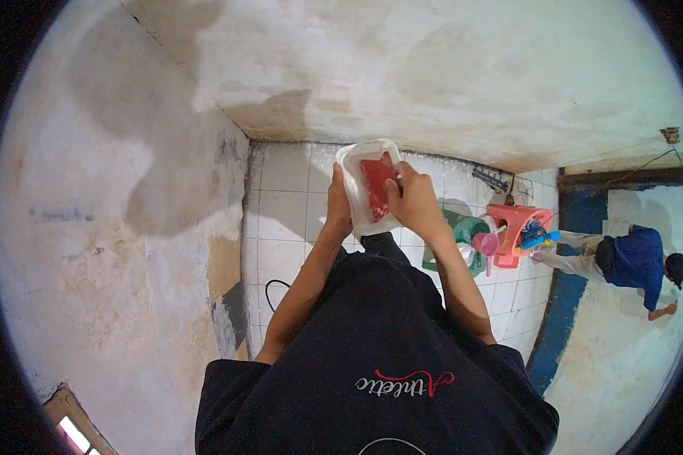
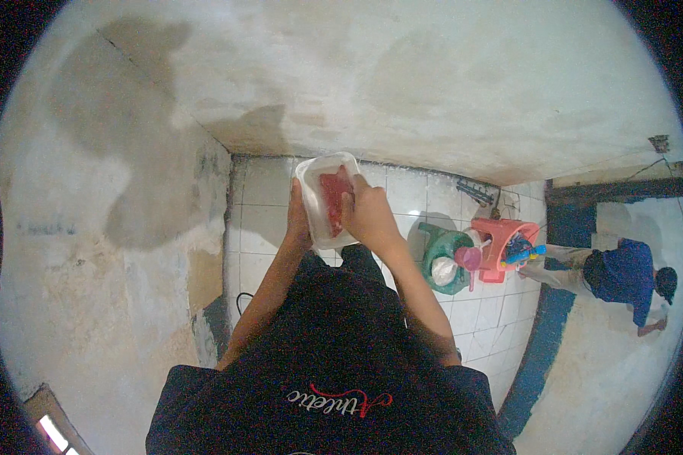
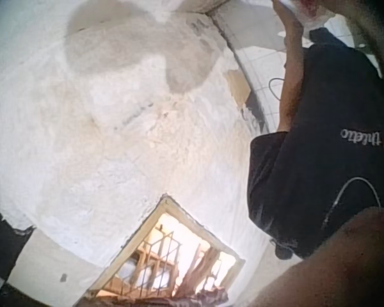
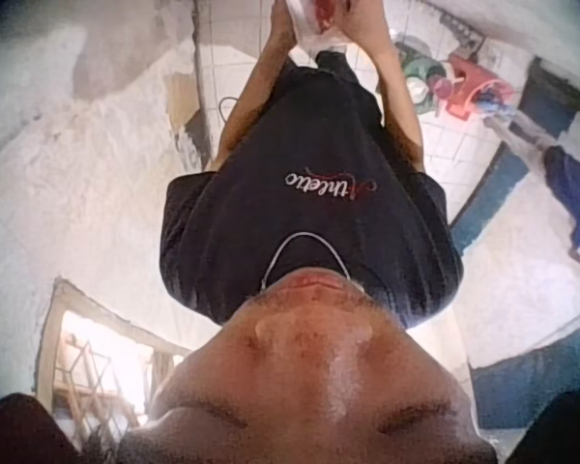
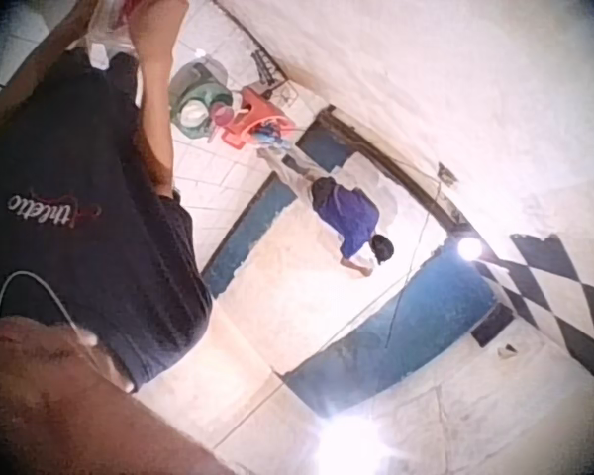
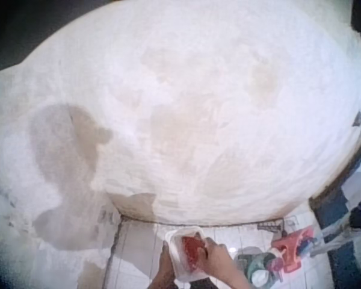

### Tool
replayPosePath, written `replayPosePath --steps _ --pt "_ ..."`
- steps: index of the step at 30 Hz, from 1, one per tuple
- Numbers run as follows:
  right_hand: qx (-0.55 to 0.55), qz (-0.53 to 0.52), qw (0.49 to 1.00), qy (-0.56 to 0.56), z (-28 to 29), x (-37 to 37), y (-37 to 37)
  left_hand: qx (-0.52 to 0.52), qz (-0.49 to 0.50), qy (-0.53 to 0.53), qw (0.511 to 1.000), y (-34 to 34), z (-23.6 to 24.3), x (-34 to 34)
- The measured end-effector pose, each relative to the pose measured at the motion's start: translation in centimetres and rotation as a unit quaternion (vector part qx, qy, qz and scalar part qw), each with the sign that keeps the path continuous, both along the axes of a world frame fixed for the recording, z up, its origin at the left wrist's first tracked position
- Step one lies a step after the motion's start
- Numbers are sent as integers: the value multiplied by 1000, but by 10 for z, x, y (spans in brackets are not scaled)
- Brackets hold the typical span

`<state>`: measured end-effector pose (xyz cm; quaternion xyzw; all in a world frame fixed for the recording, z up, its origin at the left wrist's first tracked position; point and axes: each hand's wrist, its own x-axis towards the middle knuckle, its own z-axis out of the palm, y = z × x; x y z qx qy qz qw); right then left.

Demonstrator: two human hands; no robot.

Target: The person patches a wall by scoopng filler material from a container and applying it to the wall surface with a putty knife.

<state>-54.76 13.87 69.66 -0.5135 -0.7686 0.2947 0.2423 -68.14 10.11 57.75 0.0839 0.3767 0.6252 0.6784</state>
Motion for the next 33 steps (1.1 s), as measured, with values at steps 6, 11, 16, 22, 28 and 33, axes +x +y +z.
replayPosePath --steps 6,11,16,22,28,33 --pt "16 21 1000 5 -11 -4 -3 23 -15 -31 999 3 -17 -3" --pt "30 -17 999 -20 -16 3 5 28 3 -37 999 4 -3 2" --pt "-15 9 1000 0 -3 -2 3 29 7 -55 998 0 -12 -2" --pt "51 43 998 -5 -9 -7 1 27 3 -52 998 2 -14 -3" --pt "25 -16 999 -34 -12 0 9 11 17 -36 999 4 -11 -4" --pt "17 -12 1000 1 -2 1 8 20 14 -34 999 1 -3 -6"
